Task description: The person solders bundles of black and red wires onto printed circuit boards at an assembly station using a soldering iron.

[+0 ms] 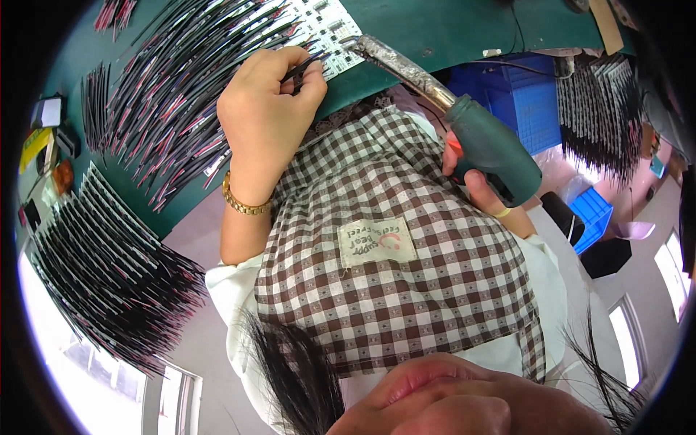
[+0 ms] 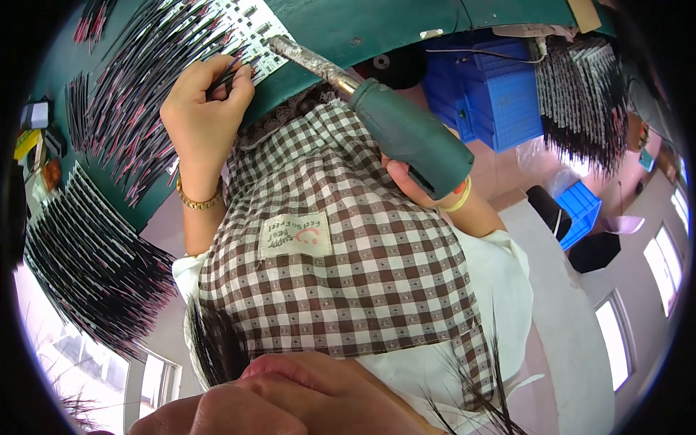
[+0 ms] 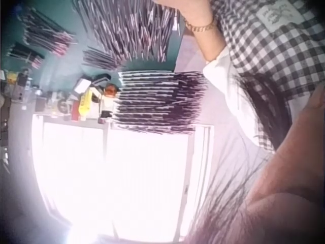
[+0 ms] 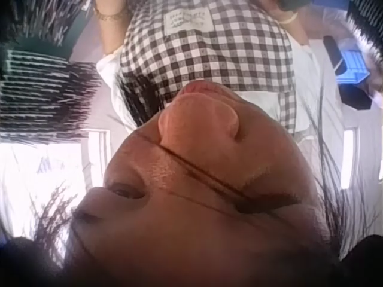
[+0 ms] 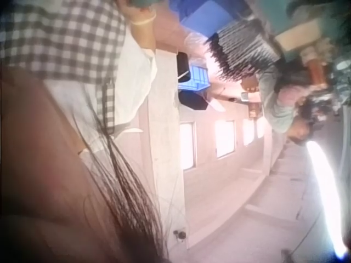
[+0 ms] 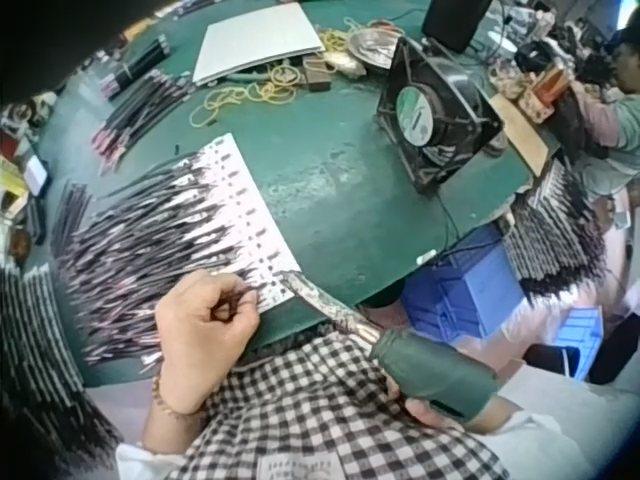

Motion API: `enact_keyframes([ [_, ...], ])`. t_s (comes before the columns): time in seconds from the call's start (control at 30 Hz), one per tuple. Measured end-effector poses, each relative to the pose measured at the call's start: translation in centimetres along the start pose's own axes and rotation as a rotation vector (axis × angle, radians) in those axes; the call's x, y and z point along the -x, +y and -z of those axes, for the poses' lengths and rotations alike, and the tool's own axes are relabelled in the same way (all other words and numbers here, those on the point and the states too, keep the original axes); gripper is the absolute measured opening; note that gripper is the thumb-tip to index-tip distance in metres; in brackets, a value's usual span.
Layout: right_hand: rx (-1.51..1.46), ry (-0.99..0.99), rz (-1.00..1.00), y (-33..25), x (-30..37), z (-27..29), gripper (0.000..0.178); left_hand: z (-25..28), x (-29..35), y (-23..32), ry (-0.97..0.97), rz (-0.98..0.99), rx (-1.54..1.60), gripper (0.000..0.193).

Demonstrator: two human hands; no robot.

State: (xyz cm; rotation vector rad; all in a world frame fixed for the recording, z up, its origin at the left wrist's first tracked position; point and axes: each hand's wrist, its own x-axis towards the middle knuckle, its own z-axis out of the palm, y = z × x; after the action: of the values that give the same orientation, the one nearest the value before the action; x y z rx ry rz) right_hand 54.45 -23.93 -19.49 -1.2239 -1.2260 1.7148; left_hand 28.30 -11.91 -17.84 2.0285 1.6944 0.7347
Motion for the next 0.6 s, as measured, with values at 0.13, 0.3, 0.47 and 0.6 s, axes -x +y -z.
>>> enact_keyframes([
  [0.13,0.097,-0.012,0.001,1.0,0.9,0.2,0.06,-0.1,-0.4,0.1,-0.027,0.003,0.032,0.01],
  [0.3,0.127,-0.014,-0.032,0.7,0.5,0.1,0.055,0.0,-0.2,0.1,-0.022,0.014,0.006,0.011],
  [0.47,0.15,-0.032,0.007,0.6,0.0,0.0,0.047,0.0,-0.1,-0.1,-0.041,0.045,0.033,0.011],
  [0.6,0.141,-0.054,0.041,0.5,-0.4,-0.2,0.049,0.6,0.0,-0.1,-0.042,0.061,0.016,0.012],
])
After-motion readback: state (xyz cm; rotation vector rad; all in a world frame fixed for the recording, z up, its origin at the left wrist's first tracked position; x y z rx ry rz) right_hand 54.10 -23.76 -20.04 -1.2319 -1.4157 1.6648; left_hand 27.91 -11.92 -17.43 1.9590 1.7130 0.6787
